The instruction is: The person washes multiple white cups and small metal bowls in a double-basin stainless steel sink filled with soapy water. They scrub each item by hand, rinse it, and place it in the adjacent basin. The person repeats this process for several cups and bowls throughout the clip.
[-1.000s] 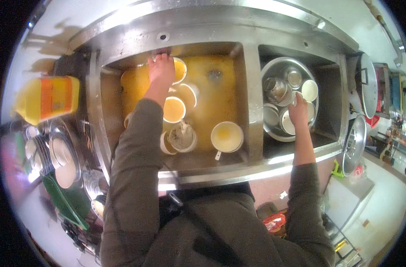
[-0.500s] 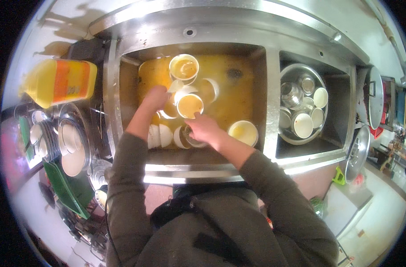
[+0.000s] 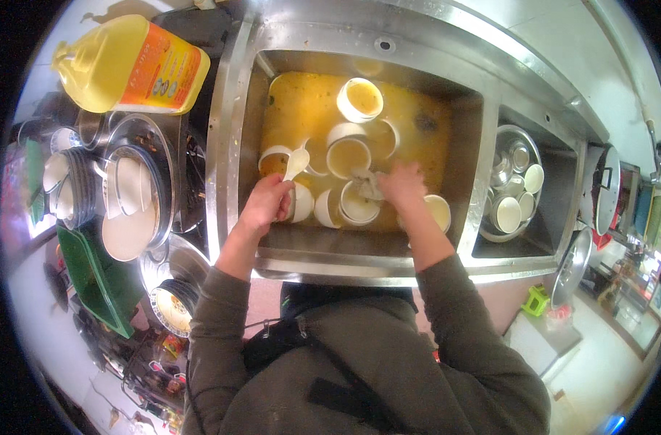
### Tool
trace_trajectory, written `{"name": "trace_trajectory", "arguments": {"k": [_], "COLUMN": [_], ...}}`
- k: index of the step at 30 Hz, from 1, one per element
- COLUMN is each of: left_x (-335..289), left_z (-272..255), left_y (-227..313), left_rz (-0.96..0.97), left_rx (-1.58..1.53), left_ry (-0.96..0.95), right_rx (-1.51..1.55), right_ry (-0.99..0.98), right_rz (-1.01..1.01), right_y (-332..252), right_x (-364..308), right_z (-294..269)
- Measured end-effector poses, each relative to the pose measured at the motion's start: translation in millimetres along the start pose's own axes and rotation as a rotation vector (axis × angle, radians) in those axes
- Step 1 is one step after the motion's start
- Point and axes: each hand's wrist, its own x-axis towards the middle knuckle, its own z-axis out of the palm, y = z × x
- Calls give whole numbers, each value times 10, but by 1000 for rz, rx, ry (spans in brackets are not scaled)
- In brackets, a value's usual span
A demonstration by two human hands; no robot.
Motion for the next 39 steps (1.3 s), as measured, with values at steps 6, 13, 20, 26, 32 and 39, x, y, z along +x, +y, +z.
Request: {"name": "trace_trajectory", "arguments": {"k": [6, 13, 20, 26, 32, 39], "left_x": [173, 244, 84, 9, -142, -76], "left_z": [55, 539, 907, 857, 812, 673], "left_y": [-215, -305, -177, -152, -166, -253], "left_rz": [-55, -85, 101, 195, 113, -20], "left_rx": [-56, 49, -15, 300, 190, -236], "left_ry": [13, -75, -100, -185, -95, -98], "right_rx": [194, 967, 1460, 1325, 534, 61], "right_ry": [32, 6, -73, 28, 334, 195], "right_rz": [-138, -56, -121, -111, -24, 132], "right_y": [-263, -325, -466, -454, -163, 298], "right_x": [221, -174, -323, -377, 94, 792], "right_z": [762, 277, 374, 380, -31, 770]}}
